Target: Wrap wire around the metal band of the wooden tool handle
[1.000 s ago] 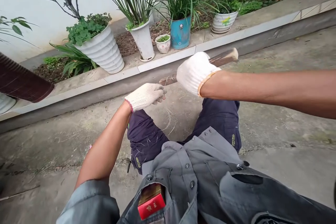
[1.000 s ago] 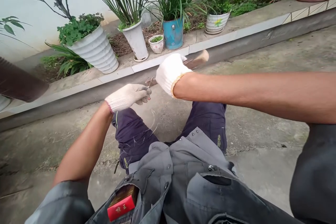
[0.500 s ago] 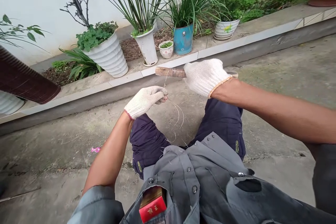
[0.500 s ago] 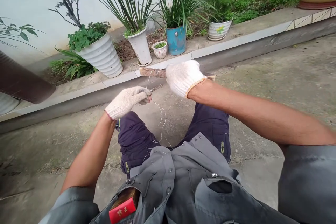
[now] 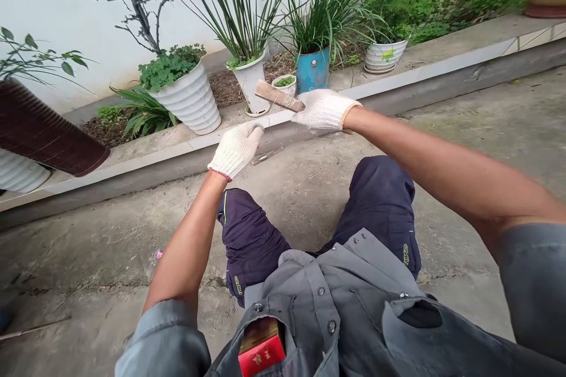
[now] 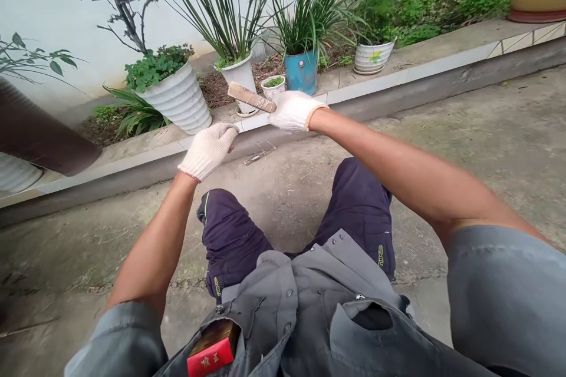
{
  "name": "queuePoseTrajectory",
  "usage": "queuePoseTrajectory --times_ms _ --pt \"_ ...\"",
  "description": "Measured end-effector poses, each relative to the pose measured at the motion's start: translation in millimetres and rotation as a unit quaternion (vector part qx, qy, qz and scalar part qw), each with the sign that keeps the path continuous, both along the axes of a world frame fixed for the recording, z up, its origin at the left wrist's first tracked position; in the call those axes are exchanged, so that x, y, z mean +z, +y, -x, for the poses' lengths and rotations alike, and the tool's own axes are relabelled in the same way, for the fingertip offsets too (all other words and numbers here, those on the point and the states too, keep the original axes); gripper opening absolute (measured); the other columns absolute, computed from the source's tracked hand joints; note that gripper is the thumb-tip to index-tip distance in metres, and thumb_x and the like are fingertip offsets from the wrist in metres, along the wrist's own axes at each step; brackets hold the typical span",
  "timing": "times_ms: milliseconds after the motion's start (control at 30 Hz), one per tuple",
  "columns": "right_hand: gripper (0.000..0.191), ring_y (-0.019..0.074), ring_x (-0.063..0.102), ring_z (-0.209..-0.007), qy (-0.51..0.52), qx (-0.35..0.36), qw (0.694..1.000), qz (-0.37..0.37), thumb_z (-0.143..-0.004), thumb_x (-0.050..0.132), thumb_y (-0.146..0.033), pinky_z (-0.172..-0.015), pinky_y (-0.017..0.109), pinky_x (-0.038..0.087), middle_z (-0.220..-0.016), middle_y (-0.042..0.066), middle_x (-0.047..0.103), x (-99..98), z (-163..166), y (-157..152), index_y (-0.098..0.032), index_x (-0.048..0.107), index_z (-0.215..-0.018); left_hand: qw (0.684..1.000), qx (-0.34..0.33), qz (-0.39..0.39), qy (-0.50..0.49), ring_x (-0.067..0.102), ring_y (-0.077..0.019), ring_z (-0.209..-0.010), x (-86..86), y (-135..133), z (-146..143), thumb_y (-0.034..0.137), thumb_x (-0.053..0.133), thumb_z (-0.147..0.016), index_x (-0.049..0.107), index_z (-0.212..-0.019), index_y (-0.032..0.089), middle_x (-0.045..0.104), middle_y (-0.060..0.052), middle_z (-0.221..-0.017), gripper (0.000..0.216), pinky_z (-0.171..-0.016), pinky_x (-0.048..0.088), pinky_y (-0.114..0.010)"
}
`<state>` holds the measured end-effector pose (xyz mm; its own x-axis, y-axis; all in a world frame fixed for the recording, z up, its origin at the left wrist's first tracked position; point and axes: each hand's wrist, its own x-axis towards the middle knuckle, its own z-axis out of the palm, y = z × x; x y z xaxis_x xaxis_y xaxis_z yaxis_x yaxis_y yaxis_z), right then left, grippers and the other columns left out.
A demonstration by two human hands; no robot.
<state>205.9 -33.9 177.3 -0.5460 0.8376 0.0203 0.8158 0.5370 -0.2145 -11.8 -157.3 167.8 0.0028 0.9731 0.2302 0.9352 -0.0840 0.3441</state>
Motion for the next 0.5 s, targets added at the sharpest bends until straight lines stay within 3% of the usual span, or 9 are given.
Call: queuePoseTrajectory --times_ms 167,333,500 --pt "0.035 0.0226 0.065 -0.084 0.0 0.044 0.998 0.042 -0.097 0.061 -0.037 -0.073 0.03 0.04 -0.095 0.015 0.075 -34.7 10 4 -0.013 0.073 -0.119 0.997 0.008 0.027 0.069 0.065 -0.0241 -0.081 -21.6 4 12 0.034 0.042 -0.108 0.076 -0.105 0.019 0.076 -0.009 -0.089 0.038 -0.08 0.045 -0.033" --pt "0.037 0.0222 0.064 -0.089 -0.003 0.027 0.998 0.05 -0.097 0.061 -0.04 -0.074 0.029 0.04 -0.103 0.017 0.074 -76.4 23 24 -0.011 0.072 -0.119 0.994 0.01 0.061 0.092 0.066 -0.0263 -0.083 -56.0 19 26 0.033 0.042 -0.107 0.077 -0.1 0.019 0.077 -0.012 -0.09 0.038 -0.08 0.045 -0.035" --pt "0.033 0.0234 0.067 -0.078 0.026 0.031 0.99 0.138 -0.095 0.064 -0.042 -0.07 0.03 0.041 -0.086 0.012 0.074 -93.0 27 22 -0.015 0.071 -0.113 0.994 0.018 0.076 0.082 0.069 -0.0286 -0.091 -76.6 20 31 0.034 0.041 -0.107 0.077 -0.103 0.021 0.079 -0.012 -0.1 0.038 -0.083 0.046 -0.036"
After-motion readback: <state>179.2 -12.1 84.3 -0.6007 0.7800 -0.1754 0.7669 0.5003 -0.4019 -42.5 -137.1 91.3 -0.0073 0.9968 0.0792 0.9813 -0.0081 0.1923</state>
